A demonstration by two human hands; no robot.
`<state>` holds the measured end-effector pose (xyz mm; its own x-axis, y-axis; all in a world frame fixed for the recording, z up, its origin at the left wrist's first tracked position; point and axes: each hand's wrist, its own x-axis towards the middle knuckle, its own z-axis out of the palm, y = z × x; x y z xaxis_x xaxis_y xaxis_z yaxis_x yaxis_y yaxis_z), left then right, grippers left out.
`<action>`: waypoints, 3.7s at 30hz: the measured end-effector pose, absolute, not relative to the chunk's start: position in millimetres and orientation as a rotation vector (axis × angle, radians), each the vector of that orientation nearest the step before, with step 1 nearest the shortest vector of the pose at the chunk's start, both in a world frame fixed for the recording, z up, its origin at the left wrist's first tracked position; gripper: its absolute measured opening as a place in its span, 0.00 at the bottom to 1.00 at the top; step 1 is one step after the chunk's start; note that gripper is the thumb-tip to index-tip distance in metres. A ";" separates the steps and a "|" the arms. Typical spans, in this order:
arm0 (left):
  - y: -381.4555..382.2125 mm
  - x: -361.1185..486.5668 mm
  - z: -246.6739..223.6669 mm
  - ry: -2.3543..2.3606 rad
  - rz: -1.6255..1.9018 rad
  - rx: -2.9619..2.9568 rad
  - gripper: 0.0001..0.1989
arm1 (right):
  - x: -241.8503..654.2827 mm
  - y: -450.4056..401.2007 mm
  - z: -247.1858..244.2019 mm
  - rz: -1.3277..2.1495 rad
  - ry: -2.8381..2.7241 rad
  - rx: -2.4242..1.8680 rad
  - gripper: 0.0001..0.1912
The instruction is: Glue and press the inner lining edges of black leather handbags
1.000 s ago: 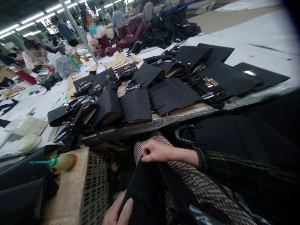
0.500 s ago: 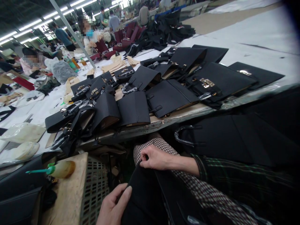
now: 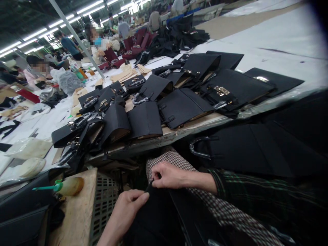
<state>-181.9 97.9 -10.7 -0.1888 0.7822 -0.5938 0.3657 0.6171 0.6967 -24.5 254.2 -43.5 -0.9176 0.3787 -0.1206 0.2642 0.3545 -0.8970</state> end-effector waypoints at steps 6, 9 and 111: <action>121.9 -162.3 -14.1 1.837 0.593 1.067 0.18 | -19.8 265.0 -38.6 1.689 -2.543 -0.600 0.09; 118.1 -157.5 -11.3 1.887 0.583 1.032 0.18 | -14.4 280.0 -22.9 1.780 -2.557 -0.577 0.13; 208.4 -117.2 0.8 1.523 0.674 1.325 0.12 | 66.8 314.5 -5.4 1.568 -2.798 -0.226 0.14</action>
<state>-117.2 208.4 0.8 0.0633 0.9499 -0.3059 0.4122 0.2543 0.8749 66.8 314.5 -5.4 -0.9874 0.0864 -0.1327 0.1583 0.5150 -0.8424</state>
